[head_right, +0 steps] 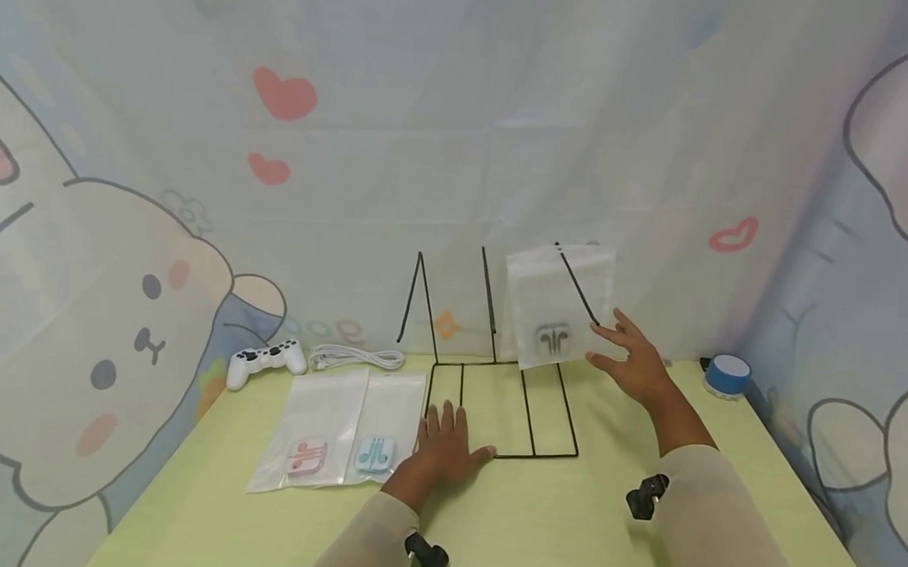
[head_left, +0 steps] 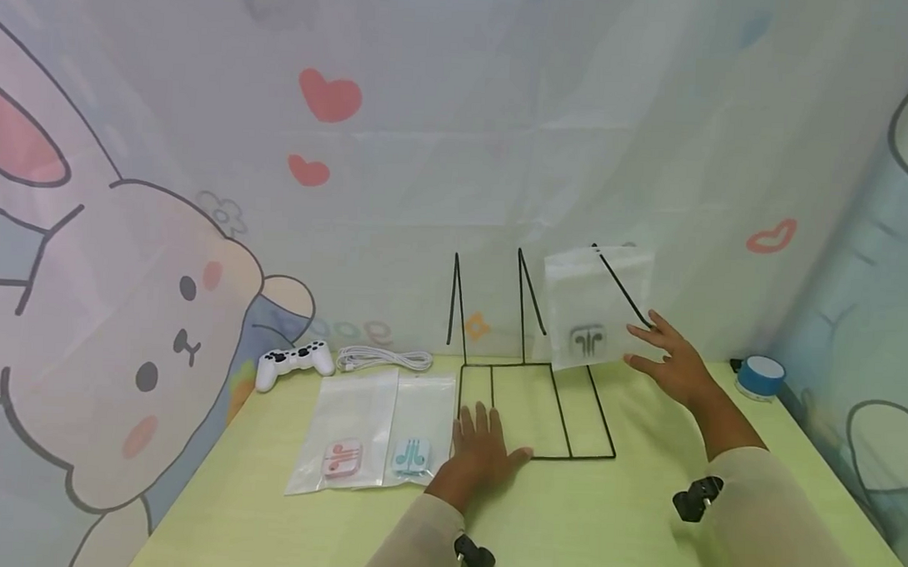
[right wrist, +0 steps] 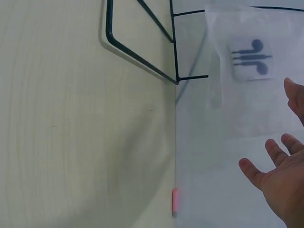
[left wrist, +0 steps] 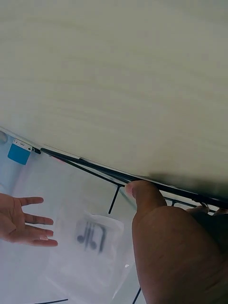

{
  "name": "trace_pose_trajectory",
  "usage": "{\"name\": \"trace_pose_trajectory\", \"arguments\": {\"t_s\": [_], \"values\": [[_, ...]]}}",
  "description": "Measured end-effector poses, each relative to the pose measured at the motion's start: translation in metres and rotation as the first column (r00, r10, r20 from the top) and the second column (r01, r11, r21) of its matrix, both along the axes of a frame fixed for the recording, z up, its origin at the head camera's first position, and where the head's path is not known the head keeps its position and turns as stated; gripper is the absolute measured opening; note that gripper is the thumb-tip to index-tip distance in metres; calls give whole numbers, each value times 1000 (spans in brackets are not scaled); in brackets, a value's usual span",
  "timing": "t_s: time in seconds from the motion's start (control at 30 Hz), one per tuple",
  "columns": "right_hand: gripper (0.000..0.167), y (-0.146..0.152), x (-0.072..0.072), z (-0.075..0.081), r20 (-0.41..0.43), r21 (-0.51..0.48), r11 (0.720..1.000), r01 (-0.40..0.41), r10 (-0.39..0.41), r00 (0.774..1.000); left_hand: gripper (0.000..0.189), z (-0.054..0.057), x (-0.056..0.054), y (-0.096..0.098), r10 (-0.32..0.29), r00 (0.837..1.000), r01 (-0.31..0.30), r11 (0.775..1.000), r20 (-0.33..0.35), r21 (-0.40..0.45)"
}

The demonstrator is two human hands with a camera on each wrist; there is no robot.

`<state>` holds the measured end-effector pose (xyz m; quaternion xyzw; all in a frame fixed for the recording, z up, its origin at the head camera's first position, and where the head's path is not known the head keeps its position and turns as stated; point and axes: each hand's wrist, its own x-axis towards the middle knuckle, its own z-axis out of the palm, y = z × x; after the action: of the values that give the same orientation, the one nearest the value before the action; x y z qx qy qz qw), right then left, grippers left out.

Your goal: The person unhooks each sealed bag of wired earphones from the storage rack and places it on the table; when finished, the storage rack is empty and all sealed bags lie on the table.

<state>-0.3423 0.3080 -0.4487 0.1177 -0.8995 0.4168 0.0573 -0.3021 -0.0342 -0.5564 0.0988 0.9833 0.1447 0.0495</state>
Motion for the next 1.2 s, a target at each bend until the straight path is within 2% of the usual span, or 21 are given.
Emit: {"name": "trace_pose_trajectory", "arguments": {"t_s": [0.27,0.47,0.57,0.87,1.0,1.2], "values": [[74,-15,3,1,10,-65,998,-5,5,1000,101,-3,-1,-3,7,1000,-6,1000,-4,11],[65,-25,6,-2,-75,-59,998,0,-5,997,100,-1,-3,-4,-4,1000,4,999,12,39],[60,-28,7,0,-92,-67,998,4,-10,996,100,0,-2,-4,-10,1000,9,999,22,44],[57,-31,5,16,-28,-74,997,31,-33,999,102,7,6,-3,-18,1000,17,999,21,52],[58,-34,3,21,-1,-91,995,46,-46,999,101,3,5,-3,-18,1000,16,997,14,74],[52,-35,-3,25,4,-238,971,0,1,1000,100,2,4,-3,-18,1000,17,996,8,85]]}}
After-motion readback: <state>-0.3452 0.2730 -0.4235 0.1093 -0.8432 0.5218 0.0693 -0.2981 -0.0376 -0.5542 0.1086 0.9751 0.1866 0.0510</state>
